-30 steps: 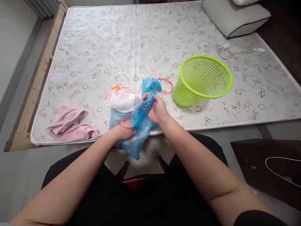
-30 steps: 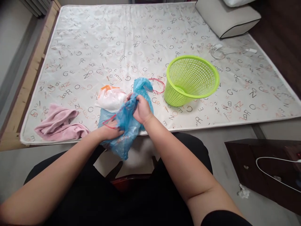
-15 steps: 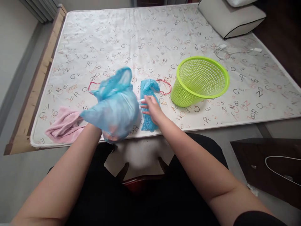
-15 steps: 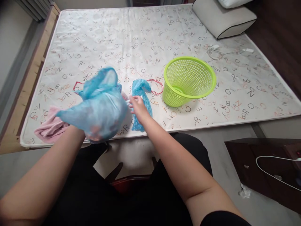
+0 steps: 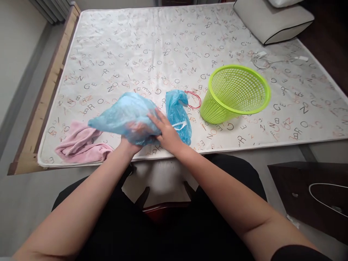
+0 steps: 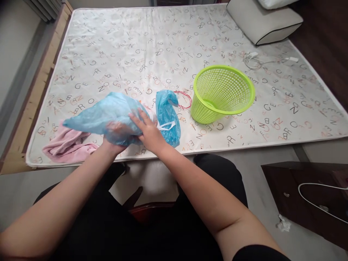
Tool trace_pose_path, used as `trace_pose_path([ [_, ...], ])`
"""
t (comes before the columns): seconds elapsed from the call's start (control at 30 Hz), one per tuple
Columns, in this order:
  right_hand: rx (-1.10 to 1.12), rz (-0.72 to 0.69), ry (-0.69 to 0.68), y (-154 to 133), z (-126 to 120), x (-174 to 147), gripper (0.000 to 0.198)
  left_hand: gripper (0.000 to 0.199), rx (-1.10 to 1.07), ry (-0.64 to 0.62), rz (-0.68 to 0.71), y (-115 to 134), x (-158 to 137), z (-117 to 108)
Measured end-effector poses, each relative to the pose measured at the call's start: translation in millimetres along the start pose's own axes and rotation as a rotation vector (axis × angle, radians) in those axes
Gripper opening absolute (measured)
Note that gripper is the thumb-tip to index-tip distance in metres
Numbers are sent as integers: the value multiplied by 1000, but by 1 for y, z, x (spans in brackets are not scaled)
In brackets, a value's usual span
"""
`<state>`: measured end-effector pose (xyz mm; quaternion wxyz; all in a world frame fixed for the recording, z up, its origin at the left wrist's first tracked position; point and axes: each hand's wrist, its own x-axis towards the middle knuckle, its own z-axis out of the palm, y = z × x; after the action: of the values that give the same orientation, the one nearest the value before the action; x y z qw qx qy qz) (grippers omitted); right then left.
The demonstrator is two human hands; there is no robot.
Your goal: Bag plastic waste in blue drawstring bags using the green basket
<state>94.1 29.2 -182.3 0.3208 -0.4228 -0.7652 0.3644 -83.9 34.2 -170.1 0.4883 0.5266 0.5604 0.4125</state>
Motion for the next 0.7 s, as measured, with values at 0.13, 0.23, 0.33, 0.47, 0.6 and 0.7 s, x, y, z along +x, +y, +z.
trace_pose_path([
  [0.13, 132, 169, 370, 13, -4, 8, 55, 56, -507, 169, -350, -3, -9, 14],
  [0.23, 229, 309, 546, 17, -1, 9, 51, 68, -754, 183, -494, 5, -26, 31],
  [0.33, 210, 262, 574, 12, 6, 7, 53, 75, -892, 159, -516, 9, -44, 50],
  [0.47, 128, 71, 496, 0, 7, 3, 64, 78, -956, 183, -550, 0, -65, 78],
  [0.6, 57, -14, 416, 0, 2, 3, 69, 79, -977, 76, -498, -3, -76, 86],
  [0.7, 21, -90, 293, 5, 1, 4, 70, 73, -1029, 75, -378, 8, -62, 66],
])
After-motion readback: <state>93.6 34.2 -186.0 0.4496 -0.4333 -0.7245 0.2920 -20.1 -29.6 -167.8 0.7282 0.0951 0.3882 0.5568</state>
